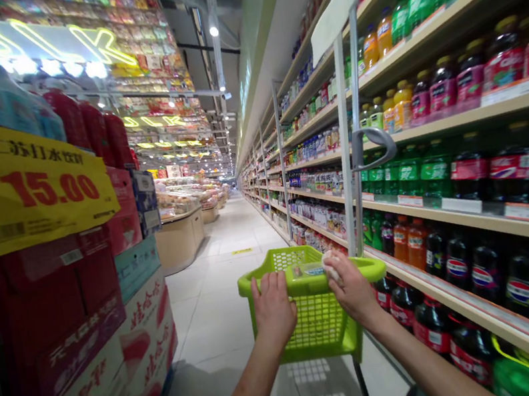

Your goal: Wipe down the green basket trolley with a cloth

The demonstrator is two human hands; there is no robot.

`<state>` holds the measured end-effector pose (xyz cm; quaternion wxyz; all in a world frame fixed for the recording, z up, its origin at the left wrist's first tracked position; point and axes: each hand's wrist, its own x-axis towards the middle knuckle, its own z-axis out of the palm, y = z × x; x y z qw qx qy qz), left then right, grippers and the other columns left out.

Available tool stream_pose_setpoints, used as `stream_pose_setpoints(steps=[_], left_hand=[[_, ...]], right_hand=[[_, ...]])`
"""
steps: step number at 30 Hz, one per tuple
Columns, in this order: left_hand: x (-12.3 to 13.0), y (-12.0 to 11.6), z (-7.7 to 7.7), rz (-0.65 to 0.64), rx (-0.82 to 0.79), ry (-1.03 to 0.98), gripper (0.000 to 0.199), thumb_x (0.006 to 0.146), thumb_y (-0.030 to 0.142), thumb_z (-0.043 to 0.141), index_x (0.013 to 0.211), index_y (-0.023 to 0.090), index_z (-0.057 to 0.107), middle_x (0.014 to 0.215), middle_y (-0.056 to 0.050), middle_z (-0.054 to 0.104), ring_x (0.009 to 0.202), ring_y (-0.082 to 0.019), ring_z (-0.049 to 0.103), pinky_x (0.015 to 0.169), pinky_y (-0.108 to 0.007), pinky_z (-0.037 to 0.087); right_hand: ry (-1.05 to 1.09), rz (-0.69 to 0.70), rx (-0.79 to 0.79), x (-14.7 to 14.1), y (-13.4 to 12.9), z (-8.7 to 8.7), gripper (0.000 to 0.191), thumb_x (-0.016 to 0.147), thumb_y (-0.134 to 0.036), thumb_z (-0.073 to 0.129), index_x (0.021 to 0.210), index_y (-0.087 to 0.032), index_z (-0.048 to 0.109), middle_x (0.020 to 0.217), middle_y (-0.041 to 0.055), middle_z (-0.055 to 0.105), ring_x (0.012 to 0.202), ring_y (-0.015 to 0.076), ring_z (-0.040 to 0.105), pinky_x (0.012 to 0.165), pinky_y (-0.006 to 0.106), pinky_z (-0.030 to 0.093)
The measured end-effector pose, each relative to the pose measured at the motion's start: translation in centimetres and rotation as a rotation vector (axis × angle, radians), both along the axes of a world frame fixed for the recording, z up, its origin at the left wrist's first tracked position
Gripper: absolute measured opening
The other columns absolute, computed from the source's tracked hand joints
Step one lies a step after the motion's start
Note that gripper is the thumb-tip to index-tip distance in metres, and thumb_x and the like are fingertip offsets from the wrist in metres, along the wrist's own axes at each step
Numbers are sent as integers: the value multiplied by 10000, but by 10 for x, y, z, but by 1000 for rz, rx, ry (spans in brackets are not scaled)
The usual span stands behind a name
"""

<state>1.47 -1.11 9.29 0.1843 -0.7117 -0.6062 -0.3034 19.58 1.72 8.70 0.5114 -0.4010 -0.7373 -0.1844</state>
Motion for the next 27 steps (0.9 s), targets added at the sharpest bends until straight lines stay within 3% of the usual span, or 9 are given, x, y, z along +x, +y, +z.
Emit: stream_pose_setpoints(steps=[5,12,17,20,24,27], left_hand=[[4,-1,1,6,-39,15,548,706,245,486,1241,139,426,1249,-104,501,1199,-254,368,1072,-489,118],[7,-2,-1,-7,-42,18,582,707,264,489,1269,143,398,1274,-104,483,1216,-254,356,1081,-481,102],[10,-3,-1,-43,-45,21,591,704,259,496,1273,135,392,1279,-112,478,1227,-262,347,1077,-491,97],[-5,-2,5,-79,-60,31,553,712,263,505,1250,172,414,1265,-95,492,1212,-245,369,1070,-466,139],[-38,0,16,-3,-100,-33,433,725,354,528,1126,192,503,1197,-81,531,1163,-242,409,1017,-454,238],[-50,2,19,-32,-101,-37,385,726,412,550,1032,178,542,1101,-73,563,1102,-224,451,954,-377,320]], right_hand=[[-222,171,55,-34,-13,0,288,739,-158,486,1010,-206,570,1245,106,492,1188,248,411,988,456,349],[35,-38,-1,7,7,4,299,760,-193,448,1038,-185,557,1153,116,550,1115,250,476,927,458,403],[-112,100,42,-21,-8,4,272,824,-248,437,1053,-203,576,1197,94,536,1147,231,455,966,435,374],[-139,76,73,-23,-5,3,293,868,-271,400,1103,-223,569,1197,84,553,1130,220,479,953,429,383],[5,-95,72,7,14,0,293,876,-312,392,1068,-199,583,1124,102,596,1071,232,522,906,442,413],[50,-110,52,11,16,-2,284,875,-280,376,1045,-174,578,1109,118,590,1074,231,515,903,438,420]])
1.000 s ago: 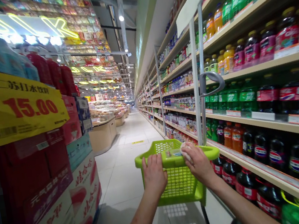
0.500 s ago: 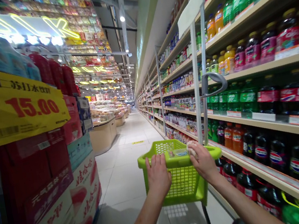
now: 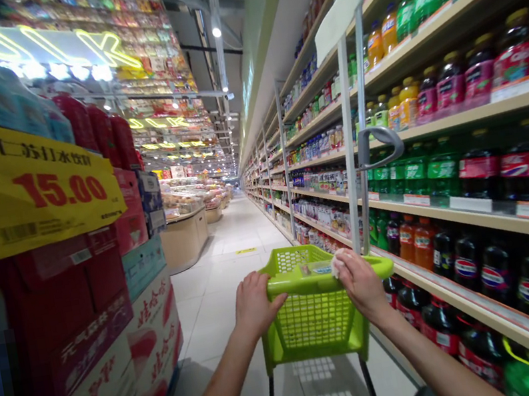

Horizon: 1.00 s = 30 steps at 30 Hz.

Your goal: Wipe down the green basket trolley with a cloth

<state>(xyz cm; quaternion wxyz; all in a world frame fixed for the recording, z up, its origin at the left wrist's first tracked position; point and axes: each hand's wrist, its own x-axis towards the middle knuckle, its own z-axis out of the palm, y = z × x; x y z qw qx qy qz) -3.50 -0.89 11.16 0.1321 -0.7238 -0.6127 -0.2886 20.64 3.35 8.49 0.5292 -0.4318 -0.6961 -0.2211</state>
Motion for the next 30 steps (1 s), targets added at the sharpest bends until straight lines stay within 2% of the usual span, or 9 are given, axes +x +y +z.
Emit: stream_pose_setpoints(steps=[5,7,12,17,20,26,30], left_hand=[[0,0,-6,25,67,3,371,738,443,553,1007,189,544,1055,-61,567,1057,-217,470,912,-350,333],[1,-3,-7,38,81,16,374,740,454,552,1008,193,543,1044,-57,569,1038,-216,476,880,-348,341],[13,-16,-3,81,69,47,392,743,503,532,986,197,550,1014,-60,579,1003,-230,475,841,-377,326],[38,-23,0,87,56,38,384,728,533,535,903,193,568,924,-64,590,954,-249,470,814,-401,318],[52,-22,-3,45,71,38,328,737,485,540,889,195,563,904,-54,584,936,-240,467,850,-406,311],[61,-21,-3,-167,29,15,263,726,308,542,960,188,550,918,-43,585,920,-208,492,869,-351,364],[48,-14,-3,-201,-82,-177,381,675,293,595,1040,203,534,1075,-43,590,1020,-203,509,924,-355,369]], right_hand=[[-178,151,36,-32,-21,-3,244,856,-222,411,1037,-186,571,1202,112,536,1148,227,457,972,447,364],[-223,164,53,-35,-24,-5,248,850,-217,423,1047,-194,571,1227,111,520,1153,231,453,968,447,364],[-38,19,51,-12,-9,-7,255,852,-230,387,1013,-188,580,1163,120,555,1117,246,478,921,469,388],[72,41,37,7,7,-3,256,844,-225,364,948,-188,594,1090,105,583,1075,232,501,908,453,405],[88,101,11,4,4,4,243,844,-239,375,926,-197,600,1042,87,605,1024,218,533,888,427,431],[-81,303,21,-40,-25,8,225,828,-194,405,955,-208,590,1037,64,621,1049,195,524,951,403,399],[-61,262,5,-33,-20,8,237,838,-200,398,995,-208,575,1043,70,622,1049,203,532,931,412,419]])
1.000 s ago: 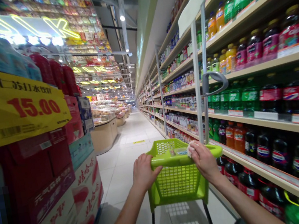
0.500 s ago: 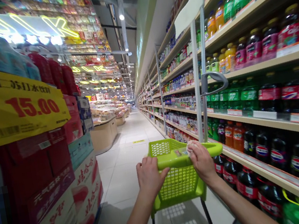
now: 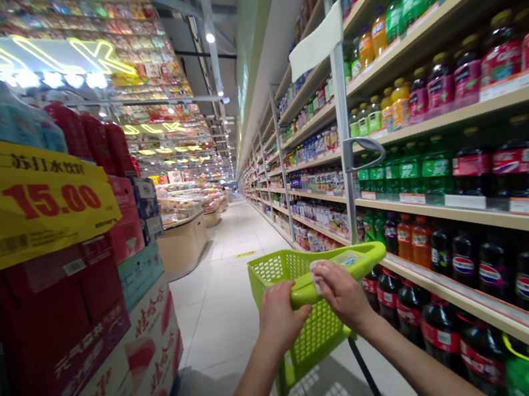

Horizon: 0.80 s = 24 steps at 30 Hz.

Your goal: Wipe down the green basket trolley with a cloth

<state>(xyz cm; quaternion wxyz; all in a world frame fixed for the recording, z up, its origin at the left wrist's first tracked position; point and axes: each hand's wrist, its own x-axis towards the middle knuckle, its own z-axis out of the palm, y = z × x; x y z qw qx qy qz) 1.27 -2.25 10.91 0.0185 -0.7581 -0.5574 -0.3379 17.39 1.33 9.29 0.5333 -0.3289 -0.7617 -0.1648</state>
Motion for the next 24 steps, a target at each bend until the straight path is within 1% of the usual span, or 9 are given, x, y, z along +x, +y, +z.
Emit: stream_pose_setpoints(steps=[2,4,8,10,13,16,19,22,24], left_hand=[[-4,5,-4,2,-39,-56,462,633,277,633,1075,202,518,1151,-54,565,1086,-215,489,955,-373,359],[-3,9,-10,-24,-30,-62,507,615,225,637,1103,200,500,1187,-60,547,1135,-215,460,983,-383,341],[8,8,-17,-52,2,-69,555,613,178,623,1147,198,472,1214,-61,533,1156,-208,440,1003,-384,328],[11,5,-17,-76,8,-59,545,623,189,619,1149,201,478,1207,-51,542,1141,-203,448,994,-375,334],[9,3,-16,-95,-8,-43,523,638,259,632,1141,214,497,1185,-38,560,1114,-207,466,961,-381,348],[7,9,-19,-92,-66,-44,599,627,387,654,1170,203,478,1238,-60,525,1158,-227,438,977,-404,320],[12,16,-25,-73,-89,-49,700,618,457,651,1213,160,433,1294,-97,471,1212,-234,388,1006,-397,287],[23,14,-27,-39,-60,-18,663,643,476,620,1191,146,446,1253,-104,501,1187,-232,410,987,-389,302],[30,8,-25,-19,-43,8,628,656,492,601,1166,151,464,1218,-101,526,1158,-235,434,970,-396,310]], right_hand=[[58,-38,-18,8,5,0,243,840,-211,389,992,-207,578,1047,77,616,1053,213,532,910,416,437],[91,-29,-30,9,5,0,241,841,-211,383,977,-205,582,1041,81,614,1052,214,533,913,417,440],[57,95,-21,-3,-8,-5,249,838,-186,396,1025,-212,557,1070,72,602,1078,196,520,940,396,429],[27,126,-9,2,-10,-7,254,836,-185,415,1053,-210,545,1093,72,595,1090,191,512,940,384,433],[66,53,0,23,-2,-9,236,847,-209,414,1035,-204,557,1080,75,603,1076,201,521,940,405,428],[140,-35,-28,39,2,-7,231,859,-232,390,1004,-207,568,1056,71,610,1059,208,532,929,419,432],[106,8,-42,31,-11,-6,220,854,-214,395,989,-217,569,1057,61,611,1075,196,524,927,387,439],[17,52,7,15,-28,-8,232,830,-193,421,1003,-215,574,1116,73,588,1095,202,511,930,383,437],[-16,41,44,13,-33,-9,236,819,-196,438,1005,-215,583,1122,80,586,1086,212,518,927,401,436]])
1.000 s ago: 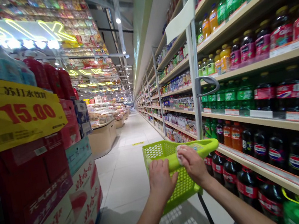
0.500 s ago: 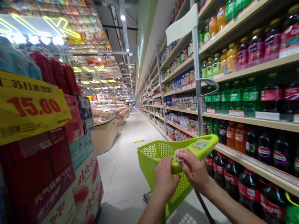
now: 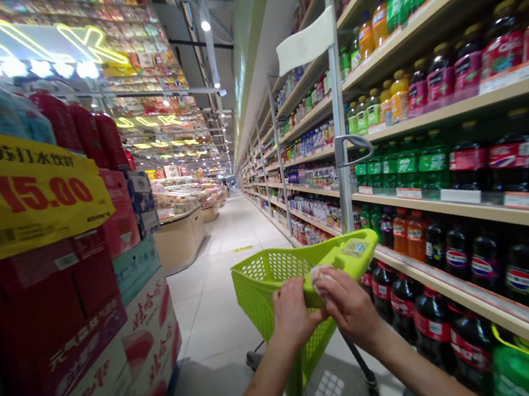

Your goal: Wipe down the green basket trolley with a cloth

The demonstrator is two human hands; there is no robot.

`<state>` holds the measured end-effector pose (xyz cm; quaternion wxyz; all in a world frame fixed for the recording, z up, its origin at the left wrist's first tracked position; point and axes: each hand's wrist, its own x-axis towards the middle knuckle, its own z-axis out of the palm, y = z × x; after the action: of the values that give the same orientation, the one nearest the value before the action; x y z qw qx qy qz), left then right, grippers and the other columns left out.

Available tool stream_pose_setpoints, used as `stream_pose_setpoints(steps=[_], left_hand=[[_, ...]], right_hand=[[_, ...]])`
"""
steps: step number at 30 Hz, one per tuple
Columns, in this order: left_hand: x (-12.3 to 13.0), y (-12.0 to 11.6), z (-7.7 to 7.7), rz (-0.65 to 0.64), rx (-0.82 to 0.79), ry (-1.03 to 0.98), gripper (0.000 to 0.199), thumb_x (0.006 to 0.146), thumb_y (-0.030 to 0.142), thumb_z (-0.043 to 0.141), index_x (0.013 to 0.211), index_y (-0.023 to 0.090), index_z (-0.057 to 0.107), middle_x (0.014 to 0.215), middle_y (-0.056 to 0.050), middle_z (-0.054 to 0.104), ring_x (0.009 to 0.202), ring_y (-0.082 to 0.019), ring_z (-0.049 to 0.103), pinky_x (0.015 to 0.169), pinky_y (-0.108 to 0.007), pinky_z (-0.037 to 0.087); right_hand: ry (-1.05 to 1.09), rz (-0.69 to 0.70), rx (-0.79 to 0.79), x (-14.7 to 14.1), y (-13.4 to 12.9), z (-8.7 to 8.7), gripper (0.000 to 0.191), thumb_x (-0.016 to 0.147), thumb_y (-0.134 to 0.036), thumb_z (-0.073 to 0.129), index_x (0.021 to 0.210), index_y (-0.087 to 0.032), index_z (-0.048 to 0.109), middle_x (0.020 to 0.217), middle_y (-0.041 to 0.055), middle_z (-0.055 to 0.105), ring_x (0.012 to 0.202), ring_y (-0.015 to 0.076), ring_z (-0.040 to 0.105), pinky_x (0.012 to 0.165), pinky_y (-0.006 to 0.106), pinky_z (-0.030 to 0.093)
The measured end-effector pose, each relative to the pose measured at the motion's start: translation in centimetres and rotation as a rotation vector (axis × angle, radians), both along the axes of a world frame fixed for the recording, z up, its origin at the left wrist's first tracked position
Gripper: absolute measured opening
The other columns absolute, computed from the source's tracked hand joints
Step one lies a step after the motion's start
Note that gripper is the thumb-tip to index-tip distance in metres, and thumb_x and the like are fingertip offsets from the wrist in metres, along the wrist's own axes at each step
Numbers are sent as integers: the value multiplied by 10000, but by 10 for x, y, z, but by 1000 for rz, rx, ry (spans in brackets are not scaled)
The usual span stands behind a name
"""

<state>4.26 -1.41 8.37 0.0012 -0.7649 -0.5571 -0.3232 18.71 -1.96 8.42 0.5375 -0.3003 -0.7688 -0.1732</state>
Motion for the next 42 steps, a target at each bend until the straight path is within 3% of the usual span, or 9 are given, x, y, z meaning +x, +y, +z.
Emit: stream_pose_setpoints(steps=[8,12,18,23,27,30,35,38,42], left_hand=[[1,0,5,-113,-90,-5,602,689,582,528,1180,238,474,1238,-50,518,1159,-238,418,976,-406,278],[-5,10,0,-59,-154,12,569,727,581,471,1186,245,457,1263,-43,493,1182,-227,398,1024,-423,205],[12,4,0,-11,-131,89,579,713,622,452,1149,243,477,1189,-45,536,1126,-230,434,973,-405,275],[30,2,-8,-42,-110,63,587,722,509,461,1243,243,408,1289,-53,470,1194,-239,375,1017,-443,227],[34,9,-15,-6,-211,92,708,677,414,486,1325,194,304,1396,-68,343,1293,-248,251,1069,-474,128],[33,14,-17,8,-246,118,752,664,388,478,1345,155,262,1420,-84,299,1317,-242,206,1078,-452,127],[24,19,-17,-59,-261,151,754,658,374,478,1353,192,249,1432,-38,287,1325,-207,199,1084,-397,140],[23,17,-16,-41,-303,125,831,630,385,502,1368,135,213,1454,-64,231,1342,-216,151,1093,-399,117],[24,15,-16,-39,-319,114,861,618,382,500,1380,130,186,1464,-64,201,1350,-212,120,1097,-433,82]], right_hand=[[179,-154,-52,40,10,5,227,849,-234,385,946,-203,589,993,69,633,1000,204,564,865,390,472],[69,-135,-33,31,-1,0,213,833,-189,407,966,-214,572,1055,71,609,1063,209,528,902,401,444],[-20,-183,27,38,0,-2,188,827,-173,429,952,-217,563,1022,63,618,1016,205,545,905,407,423],[31,-313,-1,60,5,4,189,831,-180,405,922,-203,569,973,64,625,961,194,556,861,365,445],[-118,-415,-42,44,3,0,217,776,-133,451,913,-203,604,1017,88,624,990,250,539,905,445,396],[-169,-319,-68,21,-1,-3,250,743,-87,455,885,-208,620,1032,85,629,1010,256,538,934,462,371],[98,8,-211,12,-19,16,248,796,-178,439,1007,-205,567,988,52,640,896,169,598,789,290,482],[186,-137,-214,25,-19,30,251,788,-207,444,1013,-198,555,953,55,641,857,181,601,748,296,478],[-100,-408,-187,43,2,26,186,762,-163,460,860,-208,610,1007,74,640,958,226,566,848,382,403]])
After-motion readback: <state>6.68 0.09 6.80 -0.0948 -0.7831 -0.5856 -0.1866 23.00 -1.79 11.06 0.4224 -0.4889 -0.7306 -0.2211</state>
